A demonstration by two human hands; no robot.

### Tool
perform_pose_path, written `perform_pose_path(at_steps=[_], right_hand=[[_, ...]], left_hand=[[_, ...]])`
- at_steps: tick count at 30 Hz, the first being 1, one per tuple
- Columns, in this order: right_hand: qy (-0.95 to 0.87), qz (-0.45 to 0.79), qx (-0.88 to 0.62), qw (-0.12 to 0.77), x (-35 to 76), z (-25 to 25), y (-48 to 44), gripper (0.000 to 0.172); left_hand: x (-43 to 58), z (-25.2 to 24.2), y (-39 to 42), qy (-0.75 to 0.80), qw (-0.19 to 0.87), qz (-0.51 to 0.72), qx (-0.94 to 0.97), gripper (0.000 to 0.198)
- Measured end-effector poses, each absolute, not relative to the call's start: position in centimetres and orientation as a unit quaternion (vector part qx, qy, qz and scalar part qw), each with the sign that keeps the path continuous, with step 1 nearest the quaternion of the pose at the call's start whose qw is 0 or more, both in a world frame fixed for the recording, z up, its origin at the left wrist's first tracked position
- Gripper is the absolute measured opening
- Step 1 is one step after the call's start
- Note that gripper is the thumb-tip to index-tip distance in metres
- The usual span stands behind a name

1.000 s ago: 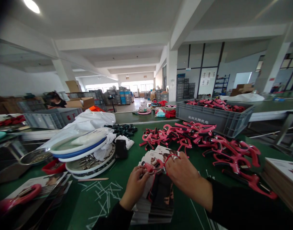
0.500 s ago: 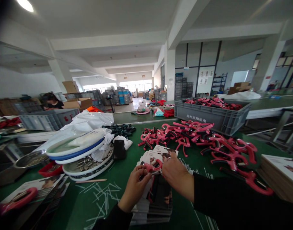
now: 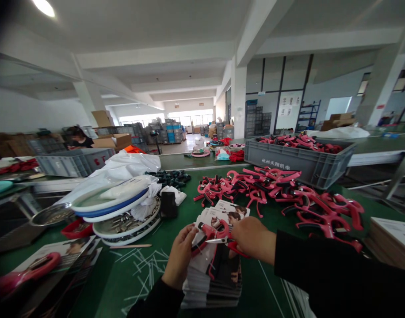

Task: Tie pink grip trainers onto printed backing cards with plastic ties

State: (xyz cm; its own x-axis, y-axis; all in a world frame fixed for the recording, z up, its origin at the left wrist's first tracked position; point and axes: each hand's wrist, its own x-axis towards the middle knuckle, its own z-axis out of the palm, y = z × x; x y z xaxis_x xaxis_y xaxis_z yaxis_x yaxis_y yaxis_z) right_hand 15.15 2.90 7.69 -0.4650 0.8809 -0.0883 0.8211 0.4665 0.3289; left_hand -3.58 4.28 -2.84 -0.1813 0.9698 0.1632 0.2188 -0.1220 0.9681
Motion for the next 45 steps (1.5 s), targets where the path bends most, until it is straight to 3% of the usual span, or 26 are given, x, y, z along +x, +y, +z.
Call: perform_pose_path(at_steps=[5,8,10,13,16,18,23,30,36,45], right_hand=[[0.838,0.12,0.514,0.139,14.9,8.9,3.3,0.046],[0.847,0.123,0.499,0.137,14.2,8.4,3.7,0.057],[0.846,0.132,0.497,0.141,13.8,7.9,4.1,0.061],[0.842,0.152,0.496,0.148,13.1,7.7,4.4,0.053],[0.855,0.171,0.47,0.141,12.8,7.7,4.3,0.026],[0.878,0.193,0.421,0.123,12.9,7.4,4.1,0.008],[0.909,0.297,0.293,0.021,13.9,5.0,4.4,0.02],[0.883,0.336,0.326,-0.037,15.2,3.5,4.2,0.014],[0.894,0.314,0.319,-0.014,13.9,3.7,3.9,0.024],[0.903,0.331,0.271,-0.033,12.7,4.0,4.1,0.024]], left_hand=[[-6.1,-2.9,2.5,0.619,0.151,0.534,0.556,0.042],[-6.2,-2.2,0.2,0.577,0.094,0.395,0.708,0.022],[-5.6,-1.8,-0.9,0.568,0.079,0.316,0.756,0.024],[-4.5,-1.5,-1.3,0.567,0.034,0.261,0.78,0.016],[-4.1,-2.0,-0.9,0.546,0.007,0.246,0.801,0.013],[-4.4,-2.8,-0.7,0.537,0.024,0.289,0.792,0.015],[-5.3,-4.3,-0.6,0.511,0.178,0.462,0.703,0.013],[-5.8,-5.3,0.5,0.488,0.287,0.538,0.624,0.014],[-5.8,-5.2,0.5,0.486,0.252,0.54,0.639,0.01],[-5.2,-3.2,1.1,0.495,0.247,0.531,0.642,0.012]])
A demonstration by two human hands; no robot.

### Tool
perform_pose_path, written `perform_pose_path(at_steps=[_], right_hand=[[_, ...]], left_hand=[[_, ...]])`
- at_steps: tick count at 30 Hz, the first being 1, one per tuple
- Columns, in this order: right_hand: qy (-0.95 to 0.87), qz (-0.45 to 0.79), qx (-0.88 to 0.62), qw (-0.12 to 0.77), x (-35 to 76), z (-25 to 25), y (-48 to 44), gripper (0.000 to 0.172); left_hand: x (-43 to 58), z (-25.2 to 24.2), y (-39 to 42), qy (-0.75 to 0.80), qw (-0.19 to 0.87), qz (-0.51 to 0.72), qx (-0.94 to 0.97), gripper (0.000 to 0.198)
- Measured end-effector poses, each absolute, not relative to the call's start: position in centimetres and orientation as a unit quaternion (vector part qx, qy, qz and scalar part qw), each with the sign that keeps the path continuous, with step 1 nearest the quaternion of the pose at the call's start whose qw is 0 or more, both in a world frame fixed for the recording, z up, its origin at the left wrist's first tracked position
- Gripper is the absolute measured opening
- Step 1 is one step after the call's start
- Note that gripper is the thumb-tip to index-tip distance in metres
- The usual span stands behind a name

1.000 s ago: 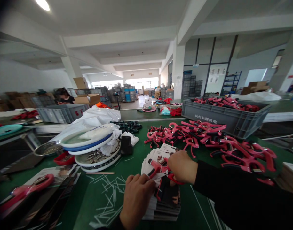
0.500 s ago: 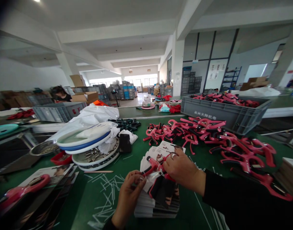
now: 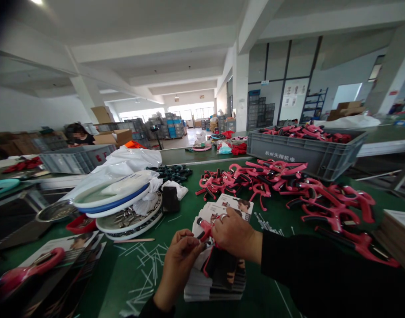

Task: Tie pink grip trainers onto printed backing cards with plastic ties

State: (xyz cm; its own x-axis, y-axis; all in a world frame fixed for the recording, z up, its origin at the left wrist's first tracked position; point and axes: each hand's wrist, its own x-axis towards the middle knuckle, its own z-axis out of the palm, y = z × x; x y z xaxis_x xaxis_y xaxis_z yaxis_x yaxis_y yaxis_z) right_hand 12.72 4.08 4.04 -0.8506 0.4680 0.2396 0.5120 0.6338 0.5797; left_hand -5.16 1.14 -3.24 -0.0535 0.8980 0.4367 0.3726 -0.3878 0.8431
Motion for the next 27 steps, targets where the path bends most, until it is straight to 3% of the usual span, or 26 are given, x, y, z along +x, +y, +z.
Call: perform_pose_path(at_steps=[10,20,24,27], right_hand=[[-0.937,-0.262,-0.23,-0.009,13.2,4.6,6.0,0.013],[-0.934,-0.117,-0.329,-0.076,14.1,4.2,5.9,0.011],[-0.888,-0.099,-0.448,-0.015,17.9,4.9,6.2,0.017],[-0.832,-0.07,-0.548,0.046,22.7,3.5,6.5,0.025]], left_hand=[[-5.6,-2.8,1.7,0.5,0.33,0.522,0.607,0.02],[-6.6,-2.5,2.1,0.494,0.456,0.592,0.444,0.03],[-12.4,-1.7,1.5,0.503,0.406,0.728,0.228,0.03],[-15.2,-2.0,-0.4,0.516,0.511,0.677,0.12,0.037]])
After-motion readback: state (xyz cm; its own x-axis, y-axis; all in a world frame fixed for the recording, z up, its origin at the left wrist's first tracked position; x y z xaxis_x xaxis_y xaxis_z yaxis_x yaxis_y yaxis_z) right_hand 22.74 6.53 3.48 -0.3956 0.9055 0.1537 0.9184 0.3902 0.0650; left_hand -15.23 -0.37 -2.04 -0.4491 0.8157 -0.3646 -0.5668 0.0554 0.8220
